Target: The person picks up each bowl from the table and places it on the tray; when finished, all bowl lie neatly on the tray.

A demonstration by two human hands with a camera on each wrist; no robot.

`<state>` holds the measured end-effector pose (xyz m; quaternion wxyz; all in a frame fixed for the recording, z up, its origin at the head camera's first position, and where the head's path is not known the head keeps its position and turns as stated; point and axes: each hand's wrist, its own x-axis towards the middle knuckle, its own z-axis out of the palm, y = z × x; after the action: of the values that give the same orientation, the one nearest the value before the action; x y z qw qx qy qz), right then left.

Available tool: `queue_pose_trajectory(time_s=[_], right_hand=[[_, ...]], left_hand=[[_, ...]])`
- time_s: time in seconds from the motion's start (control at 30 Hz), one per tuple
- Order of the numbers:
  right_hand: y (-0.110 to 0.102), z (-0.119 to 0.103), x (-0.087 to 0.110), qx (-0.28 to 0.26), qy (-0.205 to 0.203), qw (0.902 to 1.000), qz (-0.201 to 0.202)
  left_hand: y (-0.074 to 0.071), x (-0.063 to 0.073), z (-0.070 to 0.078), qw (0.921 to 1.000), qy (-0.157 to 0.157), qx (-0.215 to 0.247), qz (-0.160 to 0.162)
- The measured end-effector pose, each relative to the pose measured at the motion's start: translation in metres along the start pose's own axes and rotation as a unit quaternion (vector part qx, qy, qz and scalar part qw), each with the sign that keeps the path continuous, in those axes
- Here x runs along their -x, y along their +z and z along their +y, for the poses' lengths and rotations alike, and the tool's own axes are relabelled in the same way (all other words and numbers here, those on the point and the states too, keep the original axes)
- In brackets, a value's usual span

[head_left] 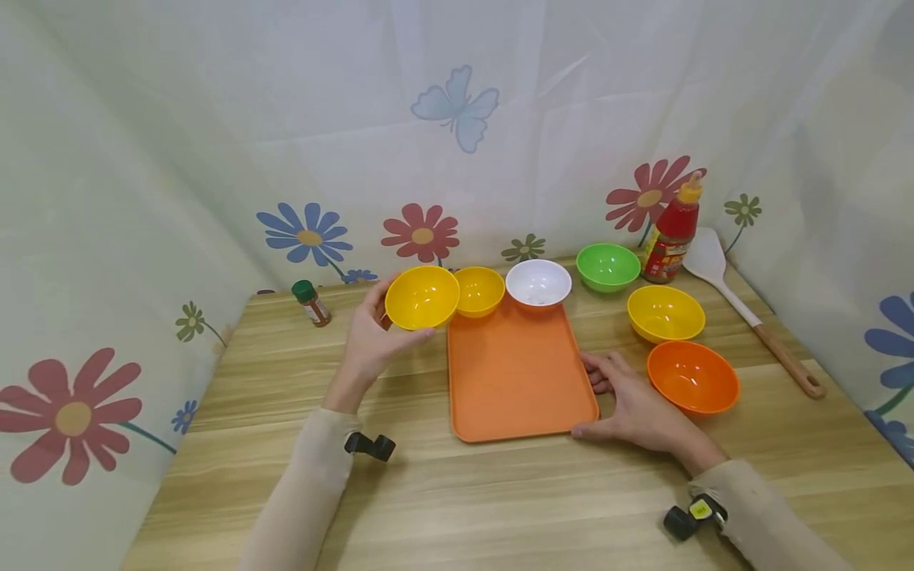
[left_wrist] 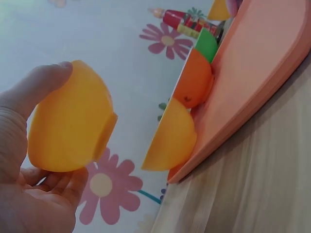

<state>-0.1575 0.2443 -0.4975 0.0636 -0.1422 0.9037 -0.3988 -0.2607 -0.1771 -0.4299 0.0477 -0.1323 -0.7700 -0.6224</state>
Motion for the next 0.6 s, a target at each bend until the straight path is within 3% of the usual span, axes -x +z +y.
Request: queue_pose_trajectory(time_s=[0.3, 0.6], right_hand=[[-0.001, 0.0, 0.0, 0.002, 0.003, 1.0, 0.004], [-0.001, -0.001, 0.0, 0.005, -0.001, 1.0, 0.0]], left_hand=[[0.019, 0.012, 0.0, 0.9991, -0.012, -0.005, -0.041], [0.034, 0.015, -0.008, 0.998, -0.013, -0.021, -0.058]])
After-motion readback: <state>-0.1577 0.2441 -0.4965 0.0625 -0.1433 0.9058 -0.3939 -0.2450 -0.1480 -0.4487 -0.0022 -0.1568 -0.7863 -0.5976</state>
